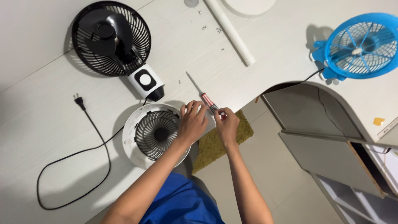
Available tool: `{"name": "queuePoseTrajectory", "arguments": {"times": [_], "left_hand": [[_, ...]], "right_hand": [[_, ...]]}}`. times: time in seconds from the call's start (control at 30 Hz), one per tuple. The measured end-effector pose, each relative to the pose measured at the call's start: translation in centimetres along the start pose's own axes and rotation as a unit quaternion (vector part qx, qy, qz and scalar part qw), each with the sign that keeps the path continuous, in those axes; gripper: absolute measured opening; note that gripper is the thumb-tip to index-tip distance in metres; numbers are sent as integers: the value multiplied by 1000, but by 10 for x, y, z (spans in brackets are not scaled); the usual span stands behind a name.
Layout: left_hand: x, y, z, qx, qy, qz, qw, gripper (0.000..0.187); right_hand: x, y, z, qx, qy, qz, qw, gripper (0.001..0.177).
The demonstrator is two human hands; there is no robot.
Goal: The person disassembles a small electric fan by removing the front grille and fan blades, then reassembles it by placing the blades and grille back onto the base. The person uses a screwdriver to loosen and tighten screws on the fan components.
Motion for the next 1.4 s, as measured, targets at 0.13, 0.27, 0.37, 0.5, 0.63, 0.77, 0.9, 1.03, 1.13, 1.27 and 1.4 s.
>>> {"name": "queuePoseTrajectory", "arguments": {"times": [0.13,0.27,0.37,0.5,0.63,0.77,0.9,1.03,1.13,1.27,1.4], "left_hand": [[-33,47,12,16,17,36,999,26],[-69,82,34,41,15,74,996,38],[-97,114,51,55,20,103,993,39],[-125,140,66,72,21,114,991,40],[-138,156,75,77,32,117,990,44],[-139,174,78,66,45,94,992,50],[-142,192,79,63,71,76,993,52],[-148,200,81,77,75,81,991,48],[-151,200,81,78,77,83,991,49],[-148,196,81,82,70,81,991,50],[-137,179,78,92,41,68,993,55]], "right_hand": [[7,56,-8,8,-18,-12,1000,14],[1,105,-20,1,-46,13,999,13],[-9,145,-27,0,-96,24,995,13],[-27,178,-35,26,-137,25,990,12],[-40,202,-38,64,-179,10,982,11],[-48,225,-39,75,-196,8,978,10],[-53,242,-38,69,-212,19,975,10],[-53,246,-35,72,-208,22,975,9],[-52,245,-34,65,-201,32,977,9],[-44,238,-32,85,-144,15,986,18],[-34,215,-44,46,-84,22,995,26]]}}
Point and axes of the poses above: each hand's wrist, its own y-axis towards the middle knuckle, its own x-axis out of the back of the hand, z = x × y, the point moved 6 cm from there along y, towards the middle knuckle, and after that the axes turned 2 degrees about x, right-handed, at the moved point
